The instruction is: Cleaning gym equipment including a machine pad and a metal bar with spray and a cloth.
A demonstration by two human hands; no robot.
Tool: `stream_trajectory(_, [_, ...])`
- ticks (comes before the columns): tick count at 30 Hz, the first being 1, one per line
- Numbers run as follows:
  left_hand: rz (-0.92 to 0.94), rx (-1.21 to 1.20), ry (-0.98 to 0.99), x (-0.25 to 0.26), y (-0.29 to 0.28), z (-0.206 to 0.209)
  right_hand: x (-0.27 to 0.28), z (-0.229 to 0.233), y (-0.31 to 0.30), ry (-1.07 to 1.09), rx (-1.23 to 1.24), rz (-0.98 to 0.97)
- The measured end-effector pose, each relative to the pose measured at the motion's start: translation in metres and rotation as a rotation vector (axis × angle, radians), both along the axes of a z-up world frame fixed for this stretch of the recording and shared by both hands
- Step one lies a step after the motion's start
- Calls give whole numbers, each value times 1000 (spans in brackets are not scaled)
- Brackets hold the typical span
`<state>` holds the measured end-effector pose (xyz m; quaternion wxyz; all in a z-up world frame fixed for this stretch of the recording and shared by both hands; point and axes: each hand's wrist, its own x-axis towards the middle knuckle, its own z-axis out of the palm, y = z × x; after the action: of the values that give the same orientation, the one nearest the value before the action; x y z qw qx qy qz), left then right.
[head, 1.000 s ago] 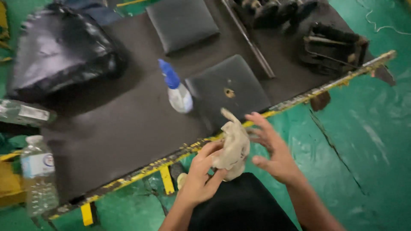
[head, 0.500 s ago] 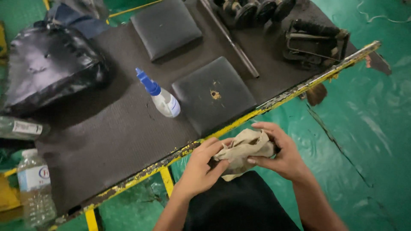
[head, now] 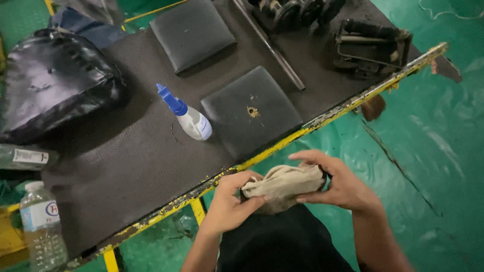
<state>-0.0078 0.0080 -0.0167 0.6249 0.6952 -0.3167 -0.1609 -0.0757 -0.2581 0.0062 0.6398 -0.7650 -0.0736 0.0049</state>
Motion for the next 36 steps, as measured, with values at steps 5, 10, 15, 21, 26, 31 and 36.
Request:
stream_trajectory(5, [140, 13, -36, -2, -17, 9, 14, -5, -30, -32, -227, 55])
stream_trajectory(10, [234, 117, -59, -10, -37, 16, 12, -18, -75, -29, -31, 148])
stream_trajectory(15, [295, 121, -176, -29, -47, 35, 33, -9, -104, 120, -198, 204])
stream_trajectory(21, [374, 185, 247, -54, -53, 24, 57, 7, -121, 443, -257, 504])
stream_trajectory(26, [365, 184, 226, -53, -42, 39, 61, 3, -122, 43, -265, 628])
stream_trajectory(31, [318, 234, 288, -41, -23, 18, 52, -28, -136, 277, -226, 449])
stream_trajectory(36, [187, 36, 391, -12, -13, 20, 43, -53, -137, 228, -63, 116])
